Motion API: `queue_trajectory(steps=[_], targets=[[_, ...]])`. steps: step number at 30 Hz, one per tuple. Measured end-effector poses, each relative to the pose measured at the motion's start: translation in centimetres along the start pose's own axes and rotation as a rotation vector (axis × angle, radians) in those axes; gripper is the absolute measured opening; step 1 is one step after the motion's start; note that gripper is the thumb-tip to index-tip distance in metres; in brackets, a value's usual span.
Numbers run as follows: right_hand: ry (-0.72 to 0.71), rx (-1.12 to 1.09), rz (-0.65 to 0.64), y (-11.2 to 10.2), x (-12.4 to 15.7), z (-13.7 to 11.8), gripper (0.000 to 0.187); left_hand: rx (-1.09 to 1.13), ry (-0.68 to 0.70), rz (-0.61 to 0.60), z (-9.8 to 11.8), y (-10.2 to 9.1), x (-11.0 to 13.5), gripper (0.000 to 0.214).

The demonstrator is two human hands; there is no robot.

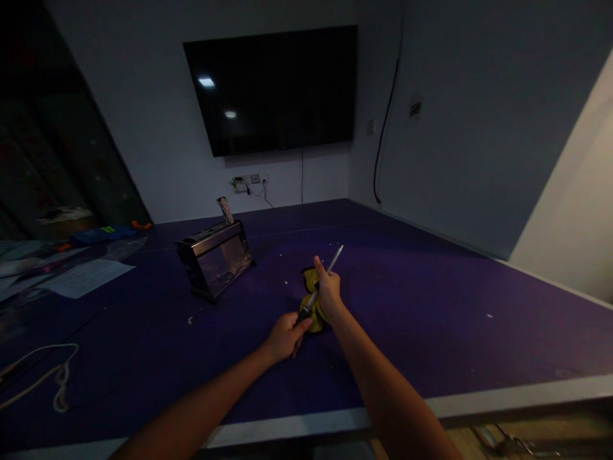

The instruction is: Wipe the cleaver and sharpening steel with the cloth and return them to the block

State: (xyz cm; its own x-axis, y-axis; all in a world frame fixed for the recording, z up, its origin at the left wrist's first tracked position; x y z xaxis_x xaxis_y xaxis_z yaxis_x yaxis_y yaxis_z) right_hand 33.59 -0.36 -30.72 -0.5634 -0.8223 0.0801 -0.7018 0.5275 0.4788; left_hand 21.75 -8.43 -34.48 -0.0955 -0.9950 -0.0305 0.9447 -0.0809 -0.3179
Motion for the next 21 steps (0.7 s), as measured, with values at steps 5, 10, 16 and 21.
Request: queue_trajectory(steps=[5,10,16,21], targets=[[-0.022,-0.052,-0.009,-0.6,-1.4,-0.2,0.048,-0.027,-0.009,-0.029,0.1,0.1,0.1,0.042],[-0.015,-0.078,0.060,-1.1,-2.5,-0.7,0.047,-0.043,-0.007,-0.052,-0.1,0.2,0.0,0.036],[-0.022,-0.099,0.117,-1.7,-3.7,-1.0,0.045,-0.117,0.001,-0.062,-0.3,0.2,-0.1,0.037],[-0.015,-0.114,0.169,-2.6,-4.9,-1.6,0.044,-0.164,0.011,-0.088,-0.4,0.3,-0.3,0.034]])
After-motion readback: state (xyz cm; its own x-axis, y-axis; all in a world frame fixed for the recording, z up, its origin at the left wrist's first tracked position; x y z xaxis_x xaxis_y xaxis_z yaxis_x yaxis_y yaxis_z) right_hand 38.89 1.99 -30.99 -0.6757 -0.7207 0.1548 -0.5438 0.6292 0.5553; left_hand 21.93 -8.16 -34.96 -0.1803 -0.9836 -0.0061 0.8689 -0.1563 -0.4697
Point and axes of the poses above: each hand's wrist, its own x-axis away from the middle knuckle, its own y-axis out of the palm, z = x × y, the point moved 3 cm from there along -x, towards the middle knuckle, and after that the axes turned 13 degrees about z, right-handed, at the moved point
